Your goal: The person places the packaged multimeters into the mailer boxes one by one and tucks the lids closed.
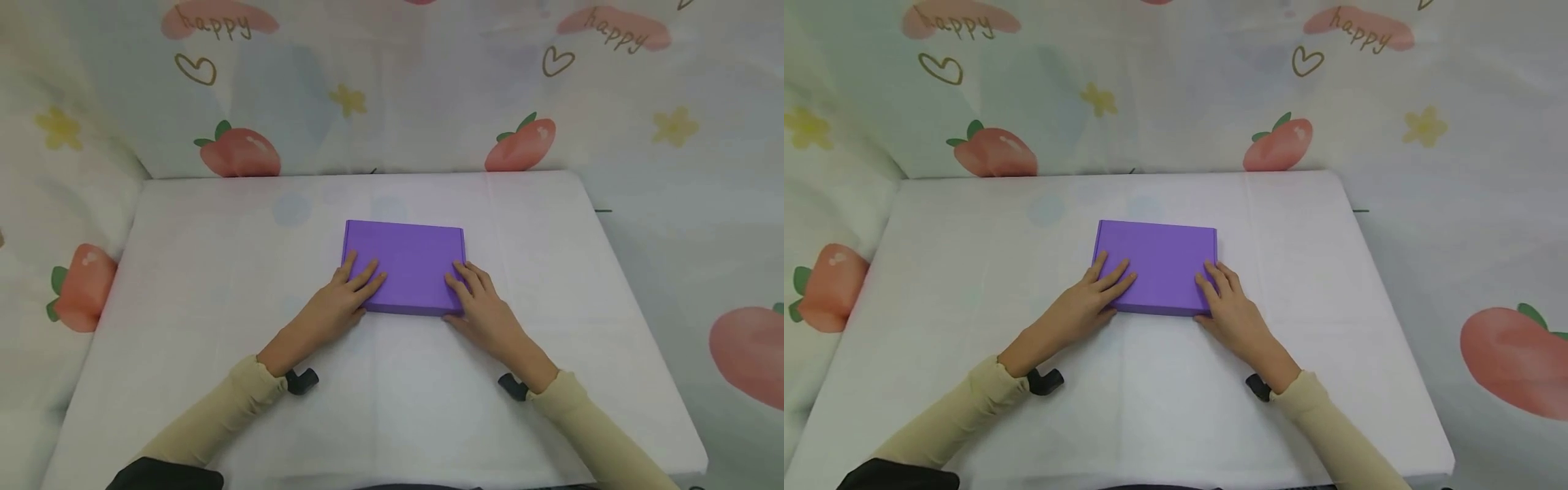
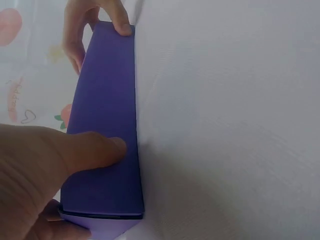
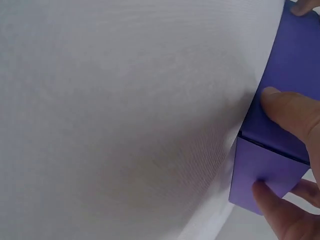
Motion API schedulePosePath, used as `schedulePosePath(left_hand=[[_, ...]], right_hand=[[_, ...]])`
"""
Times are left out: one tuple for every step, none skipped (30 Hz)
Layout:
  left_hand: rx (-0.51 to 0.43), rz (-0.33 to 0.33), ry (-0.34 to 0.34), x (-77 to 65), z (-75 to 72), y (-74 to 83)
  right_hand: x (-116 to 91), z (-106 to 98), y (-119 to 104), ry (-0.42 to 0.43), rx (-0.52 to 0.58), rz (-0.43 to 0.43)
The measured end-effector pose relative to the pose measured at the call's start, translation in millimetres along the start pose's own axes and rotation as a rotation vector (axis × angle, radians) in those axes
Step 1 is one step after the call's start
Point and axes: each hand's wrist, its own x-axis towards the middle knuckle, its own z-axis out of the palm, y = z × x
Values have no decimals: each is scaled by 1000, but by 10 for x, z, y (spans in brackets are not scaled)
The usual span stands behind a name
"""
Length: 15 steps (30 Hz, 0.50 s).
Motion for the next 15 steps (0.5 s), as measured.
schedulePosePath(left_hand=[[6, -3, 6, -1, -6, 1], [11, -4, 13, -3, -12, 4], [13, -5, 23, -3, -18, 8], [16, -8, 34, -2, -18, 11], [9, -9, 45, -1, -18, 15], [0, -12, 53, 4, -10, 17], [-16, -15, 59, 9, 1, 19], [-36, -21, 63, 11, 14, 20], [-60, -30, 65, 10, 30, 20], [-92, -41, 66, 3, 45, 18], [-135, -57, 65, -4, 60, 15], [-182, -77, 65, -13, 76, 9], [-236, -100, 69, -26, 87, 3], [-296, -133, 78, -43, 89, -4], [-362, -173, 95, -59, 82, -10]], right_hand=[[2, 2, -5, 4, -1, 3], [2, 3, -7, 8, -2, 5], [3, 3, -5, 12, -3, 8], [3, 0, -3, 19, -4, 8], [3, -4, 0, 30, -4, 9], [0, -5, 8, 42, 0, 10], [-4, -2, 16, 54, 6, 12], [-9, 4, 22, 63, 18, 14], [-17, 12, 26, 70, 38, 18], [-27, 23, 27, 71, 67, 22], [-39, 40, 28, 69, 102, 29], [-53, 57, 27, 64, 143, 38], [-69, 73, 25, 58, 190, 50], [-83, 85, 20, 51, 246, 68], [-92, 87, 13, 42, 318, 94]])
